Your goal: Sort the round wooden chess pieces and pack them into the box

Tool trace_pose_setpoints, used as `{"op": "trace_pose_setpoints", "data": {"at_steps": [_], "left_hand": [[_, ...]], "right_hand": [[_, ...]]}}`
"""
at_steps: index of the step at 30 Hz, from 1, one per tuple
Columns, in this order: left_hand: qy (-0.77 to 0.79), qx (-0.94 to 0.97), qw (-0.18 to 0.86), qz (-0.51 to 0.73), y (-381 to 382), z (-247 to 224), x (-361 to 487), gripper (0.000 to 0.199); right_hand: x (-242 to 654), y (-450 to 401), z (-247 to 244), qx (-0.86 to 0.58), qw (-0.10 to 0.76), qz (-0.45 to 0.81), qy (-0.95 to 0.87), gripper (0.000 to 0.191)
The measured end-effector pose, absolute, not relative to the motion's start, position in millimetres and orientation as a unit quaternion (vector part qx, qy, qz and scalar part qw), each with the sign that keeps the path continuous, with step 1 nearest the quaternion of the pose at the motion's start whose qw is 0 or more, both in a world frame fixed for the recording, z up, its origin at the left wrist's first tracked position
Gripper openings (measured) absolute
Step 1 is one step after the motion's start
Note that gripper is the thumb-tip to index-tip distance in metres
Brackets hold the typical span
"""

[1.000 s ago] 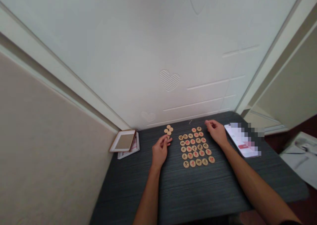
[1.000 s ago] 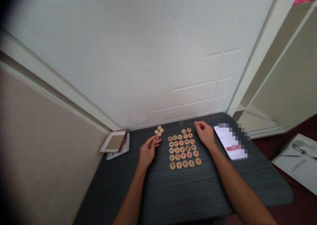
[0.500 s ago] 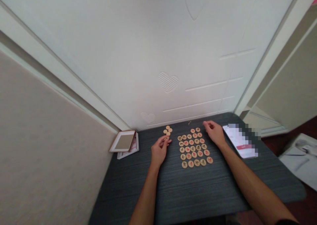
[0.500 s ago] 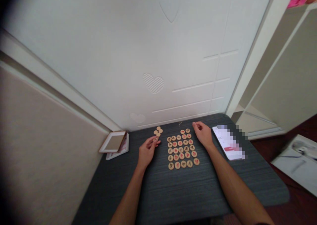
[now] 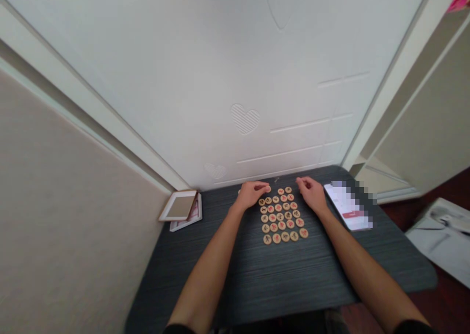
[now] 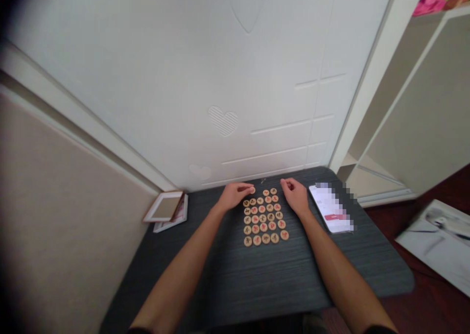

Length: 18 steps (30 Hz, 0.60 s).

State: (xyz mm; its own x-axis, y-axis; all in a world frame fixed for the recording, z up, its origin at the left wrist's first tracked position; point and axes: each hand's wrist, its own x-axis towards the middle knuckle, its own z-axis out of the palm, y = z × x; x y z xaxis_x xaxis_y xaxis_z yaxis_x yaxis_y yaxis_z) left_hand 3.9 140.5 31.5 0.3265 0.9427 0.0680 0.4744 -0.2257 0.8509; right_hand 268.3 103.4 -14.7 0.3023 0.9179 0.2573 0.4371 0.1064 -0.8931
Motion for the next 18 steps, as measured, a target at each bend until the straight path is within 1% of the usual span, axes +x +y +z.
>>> {"op": "trace_pose_setpoints", "data": {"at_steps": [3,6,18], "left_hand": [[0.502,0.737,0.366,0.266,155,29,15,0.018],[0.512,0.745,0.356,0.237,163,24,20,0.015],[0.505,0.763,0.354,0.194,170,8,24,0.028]], "right_hand": [[267,102,-13,-0.62,0.516,0.233,-0.543,0.055],[266,102,-12,-0.617,0.516,0.234,-0.546,0.053],[265,103,-10,-0.621,0.511,0.232,-0.546,0.049]]}}
